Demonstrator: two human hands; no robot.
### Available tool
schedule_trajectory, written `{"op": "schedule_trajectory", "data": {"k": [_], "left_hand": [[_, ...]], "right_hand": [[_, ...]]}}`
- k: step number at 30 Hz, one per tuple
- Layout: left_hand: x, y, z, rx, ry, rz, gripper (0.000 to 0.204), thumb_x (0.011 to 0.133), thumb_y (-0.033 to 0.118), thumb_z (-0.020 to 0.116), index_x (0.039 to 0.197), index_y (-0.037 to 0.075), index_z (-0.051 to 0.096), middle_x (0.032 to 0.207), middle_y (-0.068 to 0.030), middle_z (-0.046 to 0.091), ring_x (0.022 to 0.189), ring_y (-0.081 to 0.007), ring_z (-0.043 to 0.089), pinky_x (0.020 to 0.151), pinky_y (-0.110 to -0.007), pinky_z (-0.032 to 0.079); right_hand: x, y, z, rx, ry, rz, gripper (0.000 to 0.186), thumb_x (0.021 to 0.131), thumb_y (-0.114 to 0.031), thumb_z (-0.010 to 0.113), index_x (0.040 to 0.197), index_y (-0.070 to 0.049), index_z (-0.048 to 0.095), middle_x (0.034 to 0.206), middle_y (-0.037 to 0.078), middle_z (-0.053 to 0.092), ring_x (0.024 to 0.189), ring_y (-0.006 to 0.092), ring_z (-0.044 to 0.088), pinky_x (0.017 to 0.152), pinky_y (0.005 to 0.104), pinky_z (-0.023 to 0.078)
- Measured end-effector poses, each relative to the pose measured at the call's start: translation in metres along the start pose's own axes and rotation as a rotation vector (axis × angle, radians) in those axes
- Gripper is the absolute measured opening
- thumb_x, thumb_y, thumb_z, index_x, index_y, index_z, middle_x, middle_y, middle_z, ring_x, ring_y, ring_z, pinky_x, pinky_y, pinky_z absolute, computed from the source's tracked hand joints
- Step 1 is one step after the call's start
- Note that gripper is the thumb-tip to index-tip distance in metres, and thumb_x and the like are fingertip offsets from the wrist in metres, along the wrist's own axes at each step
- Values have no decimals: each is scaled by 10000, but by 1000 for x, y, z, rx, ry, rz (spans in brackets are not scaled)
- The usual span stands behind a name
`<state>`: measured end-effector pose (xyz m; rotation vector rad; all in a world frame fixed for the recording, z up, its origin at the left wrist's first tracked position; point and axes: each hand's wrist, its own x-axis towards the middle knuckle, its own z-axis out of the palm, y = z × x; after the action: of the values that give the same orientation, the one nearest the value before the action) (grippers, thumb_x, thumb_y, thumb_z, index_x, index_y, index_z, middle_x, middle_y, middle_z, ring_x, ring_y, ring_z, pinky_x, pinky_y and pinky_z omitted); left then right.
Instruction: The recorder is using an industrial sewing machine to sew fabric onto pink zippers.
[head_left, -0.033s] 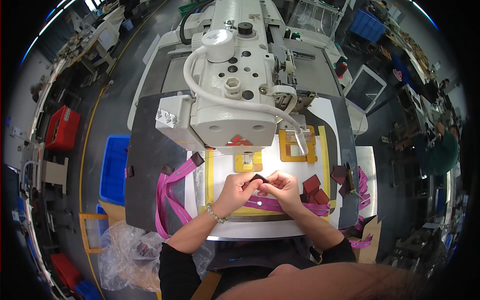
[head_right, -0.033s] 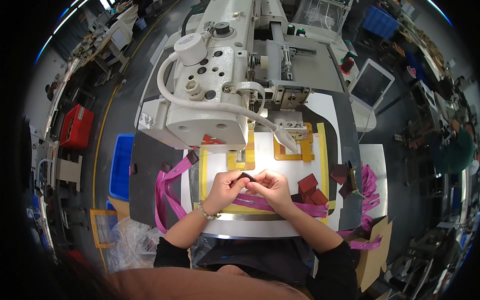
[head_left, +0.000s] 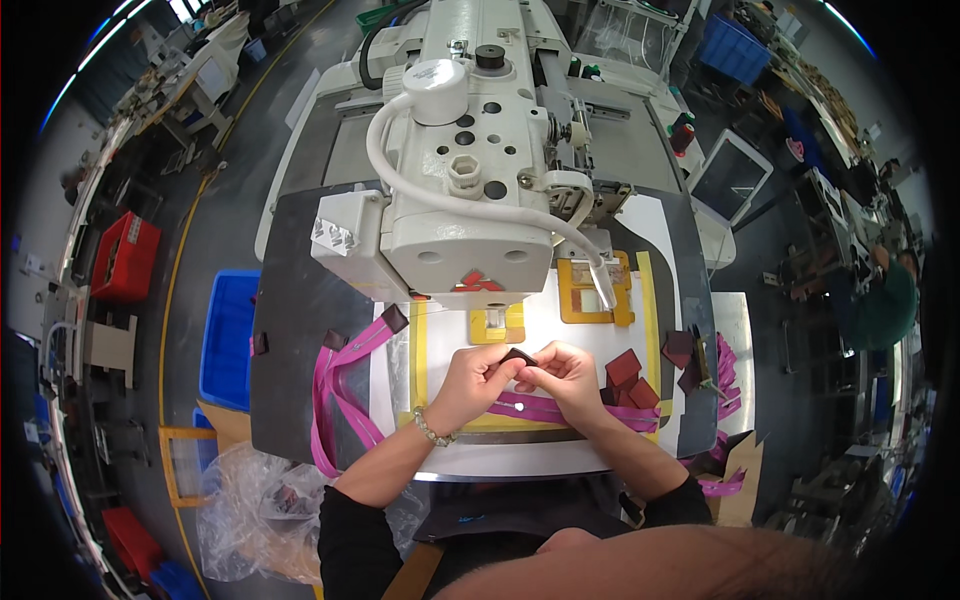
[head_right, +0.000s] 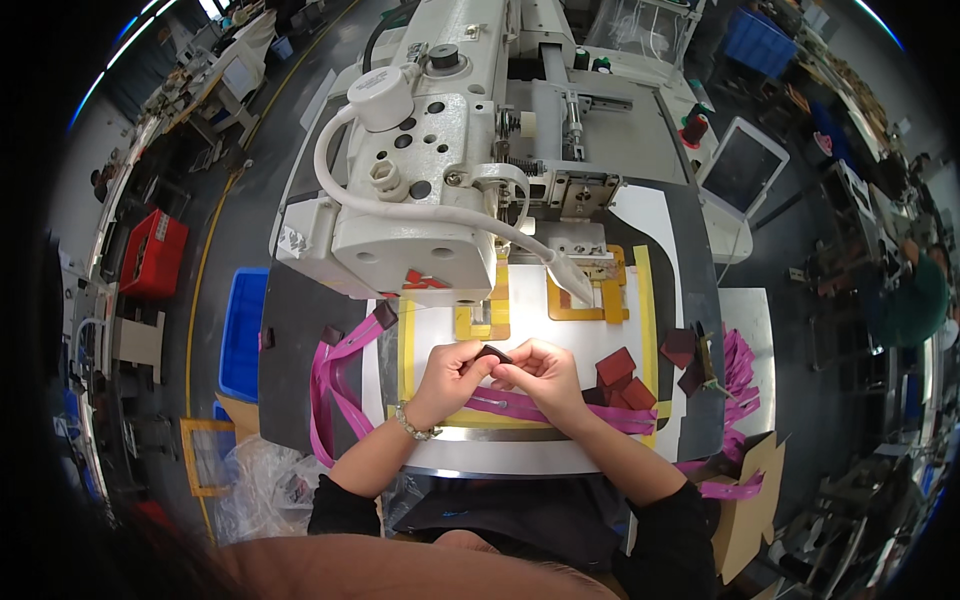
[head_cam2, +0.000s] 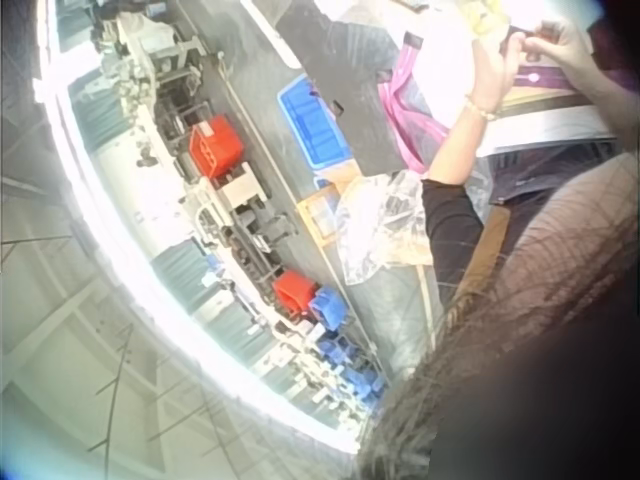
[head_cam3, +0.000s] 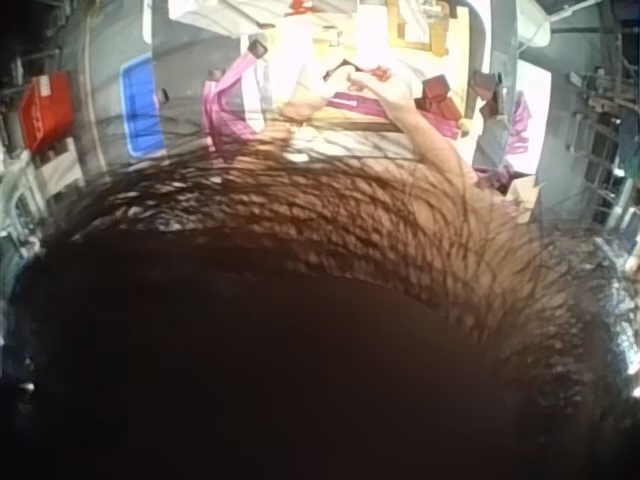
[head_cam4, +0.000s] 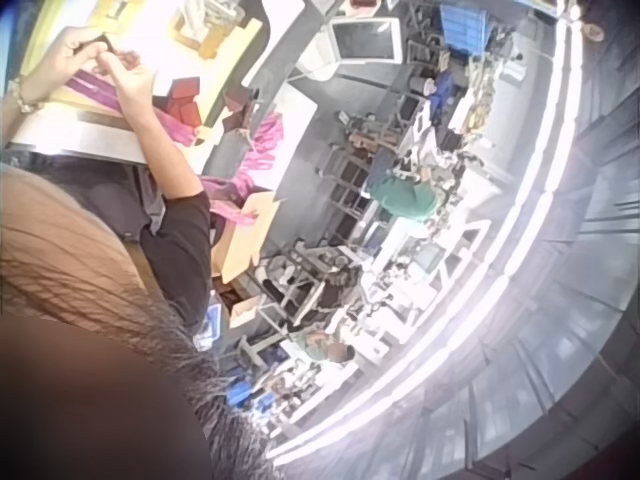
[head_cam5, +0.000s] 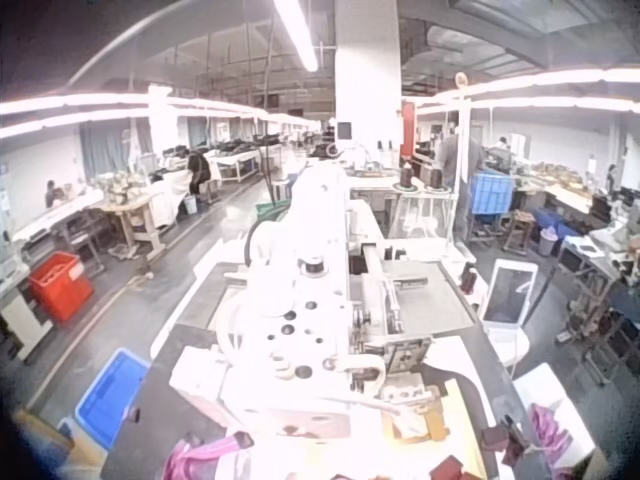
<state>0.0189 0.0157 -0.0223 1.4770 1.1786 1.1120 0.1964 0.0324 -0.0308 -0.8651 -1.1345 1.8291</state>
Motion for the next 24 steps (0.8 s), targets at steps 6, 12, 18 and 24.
{"op": "schedule_trajectory", "data": {"k": [6, 12, 18, 24], "left_hand": [[1, 4, 2, -22, 9, 19, 234, 894, 164, 640, 732, 8, 579, 537, 22, 398, 519, -49, 339, 458, -250, 267], [1, -1, -4, 5, -50, 14, 167, 901, 146, 623, 819, 1, 635, 538, -19, 480, 497, -57, 385, 451, -252, 304], [6, 5, -11, 18, -151, -43, 158, 897, 137, 613, 828, -1, 647, 545, -18, 494, 504, -57, 381, 455, -256, 300], [12, -10, -29, 51, -428, -78, 177, 887, 149, 618, 809, -8, 640, 544, -26, 487, 518, -65, 377, 472, -270, 311]], "right_hand": [[0, 0, 1, 3, 10, -10, 78, 887, -18, 641, 919, 47, 612, 864, 128, 679, 761, 169, 691, 679, 262, 577], [0, 1, 2, 11, -16, -58, 72, 900, -13, 617, 915, 57, 608, 861, 140, 675, 757, 176, 691, 681, 273, 581], [0, 1, -1, -12, -31, 9, 84, 905, -25, 613, 904, 57, 598, 857, 130, 669, 764, 181, 690, 687, 284, 583], [17, -23, -11, -419, -321, 213, 127, 875, -91, 650, 848, 30, 619, 736, 66, 643, 631, 106, 638, 556, 228, 506]]}}
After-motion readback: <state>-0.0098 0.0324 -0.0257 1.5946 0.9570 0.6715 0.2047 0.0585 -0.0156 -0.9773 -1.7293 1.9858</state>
